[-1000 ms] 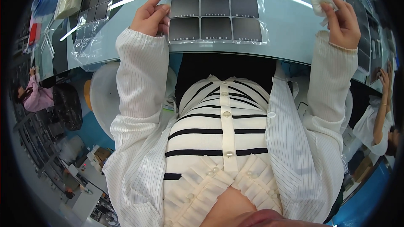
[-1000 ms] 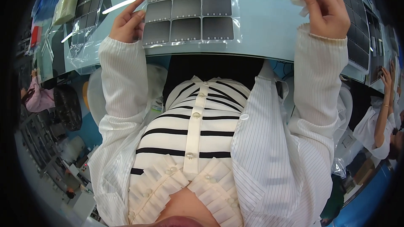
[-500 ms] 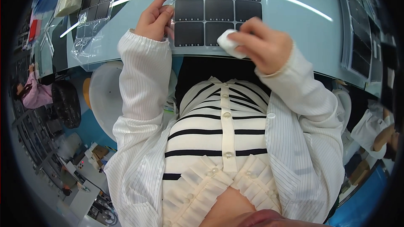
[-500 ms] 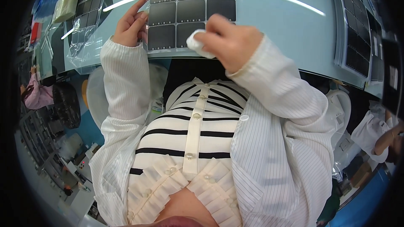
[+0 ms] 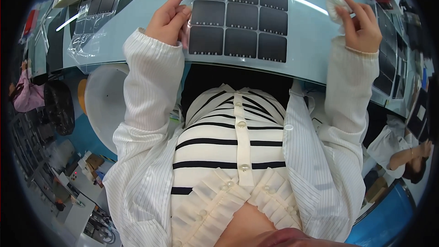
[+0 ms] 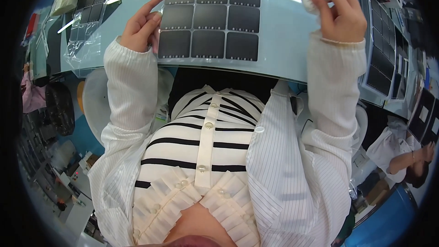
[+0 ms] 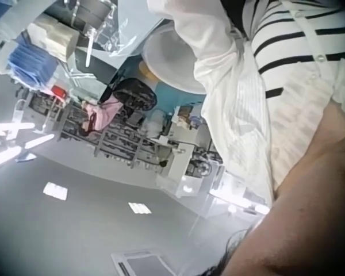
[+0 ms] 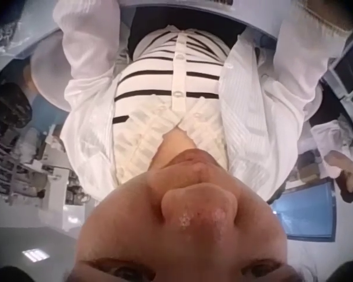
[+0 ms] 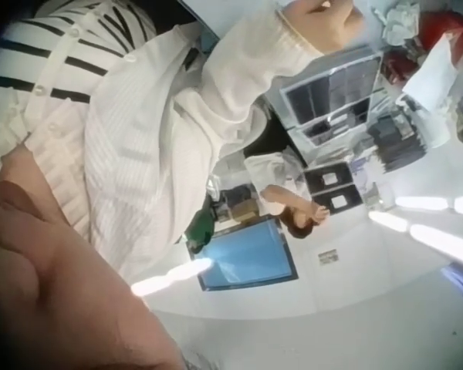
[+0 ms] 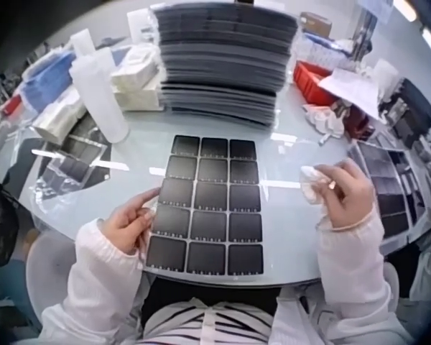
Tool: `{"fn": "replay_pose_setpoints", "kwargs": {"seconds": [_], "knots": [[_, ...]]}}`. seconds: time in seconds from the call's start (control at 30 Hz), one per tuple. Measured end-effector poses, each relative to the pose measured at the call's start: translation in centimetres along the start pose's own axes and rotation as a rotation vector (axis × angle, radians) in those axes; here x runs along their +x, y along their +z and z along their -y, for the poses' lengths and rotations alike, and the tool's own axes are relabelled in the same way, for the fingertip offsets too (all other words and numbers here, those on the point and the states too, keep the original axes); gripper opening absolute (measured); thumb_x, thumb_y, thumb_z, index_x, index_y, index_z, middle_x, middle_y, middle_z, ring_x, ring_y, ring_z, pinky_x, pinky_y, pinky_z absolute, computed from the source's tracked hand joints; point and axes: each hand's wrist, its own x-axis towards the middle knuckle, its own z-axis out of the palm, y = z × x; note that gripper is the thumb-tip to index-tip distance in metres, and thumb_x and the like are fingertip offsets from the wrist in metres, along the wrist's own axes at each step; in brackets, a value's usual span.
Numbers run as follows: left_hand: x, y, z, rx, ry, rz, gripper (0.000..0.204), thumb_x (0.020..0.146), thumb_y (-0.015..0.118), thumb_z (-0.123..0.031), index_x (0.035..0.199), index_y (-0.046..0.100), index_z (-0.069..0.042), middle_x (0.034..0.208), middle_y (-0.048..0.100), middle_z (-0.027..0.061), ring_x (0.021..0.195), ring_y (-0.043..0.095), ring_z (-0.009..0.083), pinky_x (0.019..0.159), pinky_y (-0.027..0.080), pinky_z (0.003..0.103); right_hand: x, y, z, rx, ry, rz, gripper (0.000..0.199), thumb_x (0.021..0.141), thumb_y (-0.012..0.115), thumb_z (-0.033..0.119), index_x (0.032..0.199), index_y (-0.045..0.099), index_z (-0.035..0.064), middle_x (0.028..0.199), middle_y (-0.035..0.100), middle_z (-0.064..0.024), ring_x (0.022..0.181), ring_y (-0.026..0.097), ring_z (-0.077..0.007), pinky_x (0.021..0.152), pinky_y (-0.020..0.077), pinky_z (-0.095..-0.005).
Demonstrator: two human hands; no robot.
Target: Cleaning and inspecting film sheets at a workstation.
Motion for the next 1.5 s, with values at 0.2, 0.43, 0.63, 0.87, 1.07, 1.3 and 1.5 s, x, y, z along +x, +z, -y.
{"fn": "replay_pose_setpoints", "kwargs": {"seconds": [0.2, 0.43, 0.63, 0.87, 1.07, 1.3, 1.5], "knots": [[-2.0, -2.2, 0.7, -0.065, -0.002, 0.129, 0.041, 0.093, 0.038, -0.008, 0.134, 0.035, -0.006, 0.064, 0.045, -0.0005, 0.043, 0.042, 0.0048, 0.040, 0.036, 0.018, -0.7, 0.9, 3.4, 0.173, -0.039, 0.057, 0.024, 0.076, 0.068, 0.005, 0.100, 0.067, 0.0066, 0.083, 0.060, -0.0053, 0.053, 0.049, -0.0062, 0.046, 0.0391, -0.0198], [-2.8, -3.1, 0.3, -0.002, -0.052, 0.155, 0.043, 0.093, 0.034, -0.006, 0.136, 0.031, -0.003, 0.063, 0.041, -0.0021, 0.043, 0.040, 0.0037, 0.038, 0.034, 0.017, -3.0, 3.0, 11.5, 0.291, -0.399, 0.443, 0.025, 0.073, 0.060, 0.002, 0.099, 0.062, 0.0059, 0.085, 0.056, -0.0087, 0.058, 0.058, -0.0190, 0.050, 0.0476, -0.0264], [-2.9, -3.7, 0.4, 0.001, -0.040, 0.183, 0.043, 0.093, 0.034, -0.006, 0.135, 0.028, -0.003, 0.064, 0.044, -0.0002, 0.043, 0.040, 0.0040, 0.040, 0.034, 0.016, 0.0, 7.6, 7.3, 0.211, -0.480, 0.229, 0.034, 0.071, 0.058, 0.002, 0.103, 0.060, 0.0126, 0.086, 0.055, -0.0066, 0.064, 0.060, -0.0206, 0.053, 0.0486, -0.0295], [-2.8, -3.0, -0.3, -0.022, -0.057, 0.172, 0.043, 0.093, 0.034, -0.003, 0.135, 0.029, -0.002, 0.065, 0.046, 0.0003, 0.043, 0.039, 0.0042, 0.042, 0.033, 0.016, 4.5, 6.0, -8.1, -0.311, -0.084, 0.006, 0.022, 0.083, 0.058, 0.013, 0.105, 0.062, 0.0127, 0.090, 0.059, -0.0057, 0.068, 0.061, -0.0238, 0.058, 0.0492, -0.0286], [-2.6, -3.2, 0.1, -0.036, -0.056, 0.145, 0.042, 0.092, 0.035, -0.003, 0.134, 0.031, -0.003, 0.064, 0.046, -0.0003, 0.043, 0.039, 0.0045, 0.042, 0.032, 0.017, 2.6, 3.8, -5.2, -0.027, 0.133, 0.029, 0.022, 0.082, 0.063, 0.014, 0.103, 0.064, 0.0075, 0.085, 0.058, -0.0047, 0.060, 0.055, -0.0132, 0.052, 0.0433, -0.0244], [-2.7, -3.1, 0.3, -0.023, -0.067, 0.109, 0.043, 0.091, 0.036, -0.003, 0.134, 0.034, -0.005, 0.064, 0.045, -0.0012, 0.044, 0.039, 0.0045, 0.042, 0.033, 0.017, 2.1, 8.5, 9.9, 0.327, -0.395, 0.239, 0.025, 0.074, 0.062, 0.004, 0.099, 0.061, 0.0093, 0.085, 0.055, -0.0069, 0.063, 0.059, -0.0238, 0.052, 0.0478, -0.0313], [-3.1, -2.9, 0.6, -0.007, -0.092, 0.082, 0.043, 0.092, 0.037, -0.004, 0.134, 0.035, -0.006, 0.063, 0.044, -0.0018, 0.045, 0.038, 0.0040, 0.041, 0.033, 0.017, 5.8, 11.8, 4.6, 0.101, -0.269, 0.183, 0.024, 0.077, 0.056, 0.007, 0.098, 0.060, 0.0159, 0.094, 0.058, -0.0064, 0.076, 0.060, -0.0286, 0.062, 0.0496, -0.0373]]}}
